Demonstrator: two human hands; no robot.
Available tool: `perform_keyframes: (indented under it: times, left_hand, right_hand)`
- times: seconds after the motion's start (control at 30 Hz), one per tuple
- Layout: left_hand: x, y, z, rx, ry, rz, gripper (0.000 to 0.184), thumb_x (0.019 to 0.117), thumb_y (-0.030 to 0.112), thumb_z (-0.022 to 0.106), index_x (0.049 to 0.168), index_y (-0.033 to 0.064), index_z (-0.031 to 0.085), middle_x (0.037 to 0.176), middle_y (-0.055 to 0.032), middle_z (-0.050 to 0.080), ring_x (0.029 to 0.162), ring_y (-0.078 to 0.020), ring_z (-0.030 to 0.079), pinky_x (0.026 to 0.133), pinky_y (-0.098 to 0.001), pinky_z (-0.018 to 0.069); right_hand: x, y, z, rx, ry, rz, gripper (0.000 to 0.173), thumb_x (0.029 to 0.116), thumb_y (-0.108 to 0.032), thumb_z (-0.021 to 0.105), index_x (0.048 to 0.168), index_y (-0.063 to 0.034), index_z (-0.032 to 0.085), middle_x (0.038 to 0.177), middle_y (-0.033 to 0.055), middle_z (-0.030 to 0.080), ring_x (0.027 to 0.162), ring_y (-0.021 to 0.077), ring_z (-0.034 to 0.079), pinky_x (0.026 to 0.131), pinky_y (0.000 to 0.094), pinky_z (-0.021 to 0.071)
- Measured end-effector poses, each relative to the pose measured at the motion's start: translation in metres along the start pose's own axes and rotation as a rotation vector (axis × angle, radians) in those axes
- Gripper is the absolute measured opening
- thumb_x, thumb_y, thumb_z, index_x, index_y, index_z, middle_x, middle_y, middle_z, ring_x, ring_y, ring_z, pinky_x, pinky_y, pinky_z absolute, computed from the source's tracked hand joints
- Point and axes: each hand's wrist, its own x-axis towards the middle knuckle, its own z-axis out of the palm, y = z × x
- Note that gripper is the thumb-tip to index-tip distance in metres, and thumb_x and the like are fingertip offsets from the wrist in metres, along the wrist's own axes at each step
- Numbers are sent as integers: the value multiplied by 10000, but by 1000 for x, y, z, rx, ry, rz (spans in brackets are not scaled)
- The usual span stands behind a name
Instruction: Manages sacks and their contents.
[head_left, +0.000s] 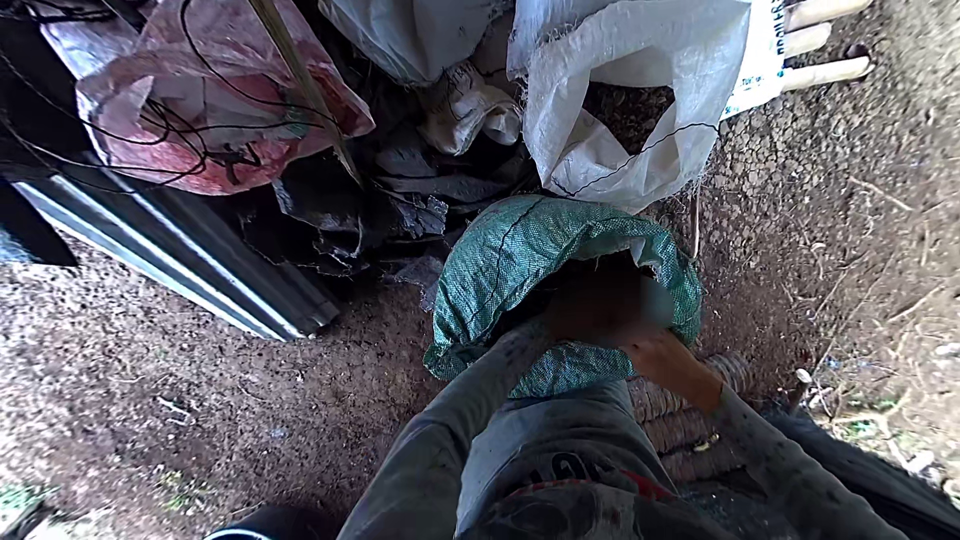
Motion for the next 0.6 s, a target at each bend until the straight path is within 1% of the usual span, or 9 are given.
perform_keyframes:
  times: [0.17,0.23,0.3,0.37,0.4,0.43,0.5,0.53,0.6]
  left_hand:
    - [23,5,0,-108,-61,-87,503,956,-1,576,1454,68,583,1599,-51,463,1516,-246,367,1275,-445,195]
    - [19,12,-11,-73,-64,-75,414,984,6,539,1380,59,644,1547,-66,528,1479,-271,426,1251,-470,258]
    - [12,12,-19,-5,63,-1,344,1001,40,545,1311,70,690,1438,-74,628,1378,-274,545,1160,-459,393]
    - [13,4,-18,39,84,-17,414,1061,169,512,1457,67,575,1559,-84,513,1492,-264,414,1239,-457,296]
    - [19,-5,-17,29,43,-24,482,1076,256,498,1520,68,499,1623,-86,424,1542,-272,319,1269,-484,215]
    - [26,-16,-12,9,48,-12,501,1072,257,500,1541,84,475,1641,-66,398,1552,-272,294,1270,-501,183]
    - [40,-22,-15,-97,137,-24,468,1028,131,524,1493,81,543,1585,-62,484,1513,-285,373,1260,-503,211]
    - [40,-10,-32,-213,98,-121,466,1011,60,518,1475,67,560,1568,-65,505,1509,-270,381,1266,-471,204]
    - [39,24,-99,-582,-134,-562,427,1075,36,455,1498,44,513,1553,-57,517,1479,-176,410,1238,-350,258]
  right_hand:
    - [12,-1,17,8,31,9,191,868,93,591,1009,84,720,907,213,715,855,371,733,788,477,612]
    - [7,0,11,-3,24,13,173,913,49,580,1002,42,728,895,187,718,855,352,733,799,475,606]
    - [-4,4,-2,-17,-12,37,168,973,-55,584,1019,-13,740,902,157,723,882,341,725,864,505,575]
    - [-11,9,-9,-10,-79,66,187,1005,-138,592,1060,-43,744,947,153,729,945,347,719,965,553,523]
    - [-9,11,-11,-11,-78,50,156,960,-43,607,1035,-26,743,919,161,732,911,353,730,933,546,547]
    - [-2,11,-12,-24,-42,14,191,899,35,611,1024,-14,748,884,160,729,857,348,734,860,516,580]
    - [22,10,-19,-47,45,-70,233,888,73,593,1045,-11,743,860,147,721,809,326,720,797,474,585]
    - [35,6,-21,-45,92,-108,233,905,57,589,1047,-26,754,851,130,721,797,307,710,779,458,576]
    - [58,10,-23,-75,126,-203,196,965,28,574,1020,-37,750,813,111,695,773,284,673,746,428,535]
